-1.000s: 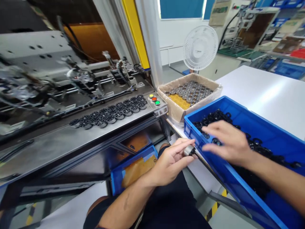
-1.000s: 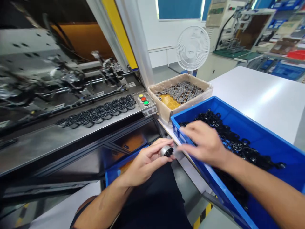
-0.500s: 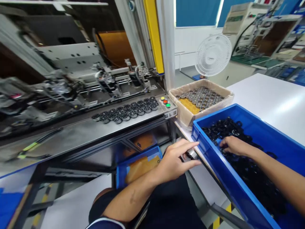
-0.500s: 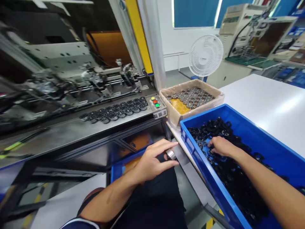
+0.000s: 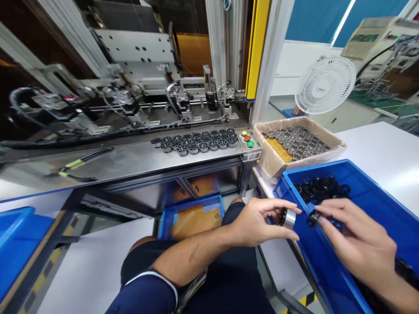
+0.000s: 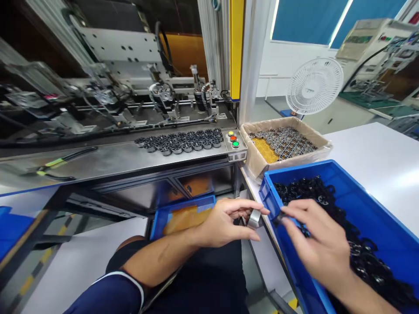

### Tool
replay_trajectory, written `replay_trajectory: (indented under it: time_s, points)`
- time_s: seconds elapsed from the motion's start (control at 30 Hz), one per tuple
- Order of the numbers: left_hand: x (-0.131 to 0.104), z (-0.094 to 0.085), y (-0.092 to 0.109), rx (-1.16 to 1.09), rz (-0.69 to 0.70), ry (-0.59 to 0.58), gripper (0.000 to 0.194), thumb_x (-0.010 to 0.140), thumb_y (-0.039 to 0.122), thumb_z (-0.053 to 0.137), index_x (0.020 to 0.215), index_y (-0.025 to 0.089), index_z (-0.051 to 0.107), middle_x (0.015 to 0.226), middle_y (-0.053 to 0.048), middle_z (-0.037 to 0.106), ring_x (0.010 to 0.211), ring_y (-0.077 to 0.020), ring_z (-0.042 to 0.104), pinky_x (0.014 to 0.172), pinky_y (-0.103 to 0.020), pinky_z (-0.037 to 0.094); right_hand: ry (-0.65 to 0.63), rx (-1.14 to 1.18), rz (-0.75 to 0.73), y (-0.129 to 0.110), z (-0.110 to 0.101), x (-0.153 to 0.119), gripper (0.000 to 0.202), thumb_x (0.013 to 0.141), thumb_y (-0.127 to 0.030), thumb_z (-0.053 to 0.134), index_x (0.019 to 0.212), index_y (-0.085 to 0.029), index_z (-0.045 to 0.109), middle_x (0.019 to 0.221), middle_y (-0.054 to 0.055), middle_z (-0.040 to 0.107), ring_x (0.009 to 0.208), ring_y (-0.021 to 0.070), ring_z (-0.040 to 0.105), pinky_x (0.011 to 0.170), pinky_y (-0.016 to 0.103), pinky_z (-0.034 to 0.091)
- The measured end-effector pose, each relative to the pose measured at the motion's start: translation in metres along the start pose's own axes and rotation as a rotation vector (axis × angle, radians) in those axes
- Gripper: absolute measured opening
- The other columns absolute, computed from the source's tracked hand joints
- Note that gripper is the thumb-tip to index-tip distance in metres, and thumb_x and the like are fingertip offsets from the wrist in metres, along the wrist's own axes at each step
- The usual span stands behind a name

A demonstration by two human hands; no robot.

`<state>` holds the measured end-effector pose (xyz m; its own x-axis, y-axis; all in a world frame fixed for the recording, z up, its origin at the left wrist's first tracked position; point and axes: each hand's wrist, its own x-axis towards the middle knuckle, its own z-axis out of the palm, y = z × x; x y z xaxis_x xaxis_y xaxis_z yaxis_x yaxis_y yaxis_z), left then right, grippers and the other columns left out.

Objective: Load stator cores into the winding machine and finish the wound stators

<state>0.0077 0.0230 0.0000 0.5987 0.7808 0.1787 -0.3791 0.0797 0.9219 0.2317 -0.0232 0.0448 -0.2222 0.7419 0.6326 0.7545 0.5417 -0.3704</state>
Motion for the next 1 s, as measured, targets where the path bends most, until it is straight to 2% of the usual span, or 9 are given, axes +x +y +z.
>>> replay_trajectory:
  time_s: [0.07, 0.13, 0.33, 0.47, 0.57, 0.7, 0.9, 1.0]
  points:
    - [0.000, 0.005, 0.000, -0.004, -0.017, -0.033, 0.060, 0.058, 0.028, 0.093, 0.111, 0.009, 0.073, 0.102, -0.014, 0.077, 0.083, -0.0188, 0.072, 0.083, -0.032, 0.058, -0.016, 0.111, -0.033, -0.024, 0.005, -0.004, 0.024, 0.087, -0.005, 0.065, 0.105, -0.020, 0.066, 0.097, 0.005, 0.068, 0.087, 0.0164, 0.067, 0.078, 0.028, 0.054]
    - [-0.001, 0.009, 0.000, -0.030, -0.039, -0.058, 0.063, 0.055, 0.028, 0.095, 0.111, 0.009, 0.073, 0.099, -0.013, 0.077, 0.083, -0.0198, 0.073, 0.084, -0.032, 0.059, -0.034, 0.184, -0.057, -0.032, 0.008, -0.008, 0.027, 0.085, 0.000, 0.065, 0.104, -0.019, 0.064, 0.096, 0.006, 0.067, 0.088, 0.0168, 0.067, 0.077, 0.029, 0.055]
    - [-0.003, 0.014, -0.005, -0.037, -0.040, -0.043, 0.060, 0.058, 0.025, 0.093, 0.112, 0.009, 0.073, 0.096, -0.011, 0.077, 0.084, -0.0195, 0.074, 0.086, -0.032, 0.060, -0.029, 0.182, -0.114, -0.026, 0.009, -0.012, 0.033, 0.082, 0.007, 0.064, 0.107, -0.013, 0.065, 0.099, 0.008, 0.064, 0.092, 0.0157, 0.063, 0.078, 0.028, 0.053]
    - [-0.004, 0.012, -0.006, -0.068, -0.019, -0.030, 0.056, 0.059, 0.021, 0.093, 0.110, 0.009, 0.073, 0.093, -0.009, 0.077, 0.084, -0.0180, 0.074, 0.089, -0.032, 0.059, -0.104, 0.163, -0.191, -0.027, 0.005, -0.011, 0.037, 0.082, 0.002, 0.066, 0.118, -0.008, 0.062, 0.107, 0.013, 0.062, 0.100, 0.0207, 0.063, 0.083, 0.033, 0.054]
    - [-0.004, 0.011, -0.002, -0.088, -0.037, -0.022, 0.057, 0.058, 0.022, 0.093, 0.110, 0.010, 0.073, 0.097, -0.010, 0.077, 0.087, -0.0191, 0.074, 0.092, -0.034, 0.058, -0.107, 0.076, -0.278, -0.025, 0.004, -0.011, 0.042, 0.081, 0.001, 0.068, 0.122, -0.006, 0.059, 0.113, 0.017, 0.061, 0.104, 0.0240, 0.062, 0.087, 0.038, 0.055]
    - [-0.004, 0.010, 0.002, -0.117, -0.098, -0.037, 0.059, 0.056, 0.022, 0.094, 0.110, 0.011, 0.073, 0.098, -0.009, 0.076, 0.089, -0.0195, 0.074, 0.093, -0.034, 0.057, -0.073, -0.055, -0.396, -0.023, 0.005, -0.011, 0.039, 0.080, 0.001, 0.071, 0.118, -0.005, 0.060, 0.108, 0.016, 0.061, 0.100, 0.0239, 0.062, 0.084, 0.039, 0.056]
    - [-0.005, 0.011, 0.000, -0.121, -0.107, -0.035, 0.061, 0.057, 0.026, 0.094, 0.112, 0.011, 0.072, 0.099, -0.010, 0.076, 0.093, -0.0226, 0.074, 0.097, -0.039, 0.056, -0.073, -0.054, -0.392, -0.023, 0.006, -0.011, 0.038, 0.082, 0.000, 0.067, 0.119, -0.010, 0.061, 0.109, 0.015, 0.063, 0.099, 0.0244, 0.065, 0.082, 0.040, 0.059]
    - [-0.005, 0.011, 0.000, -0.112, -0.126, -0.037, 0.062, 0.057, 0.028, 0.094, 0.113, 0.011, 0.072, 0.100, -0.010, 0.077, 0.094, -0.0238, 0.074, 0.097, -0.040, 0.056, -0.087, -0.084, -0.413, -0.021, 0.006, -0.012, 0.039, 0.083, -0.004, 0.069, 0.121, -0.009, 0.061, 0.105, 0.015, 0.064, 0.097, 0.0257, 0.065, 0.080, 0.041, 0.060]
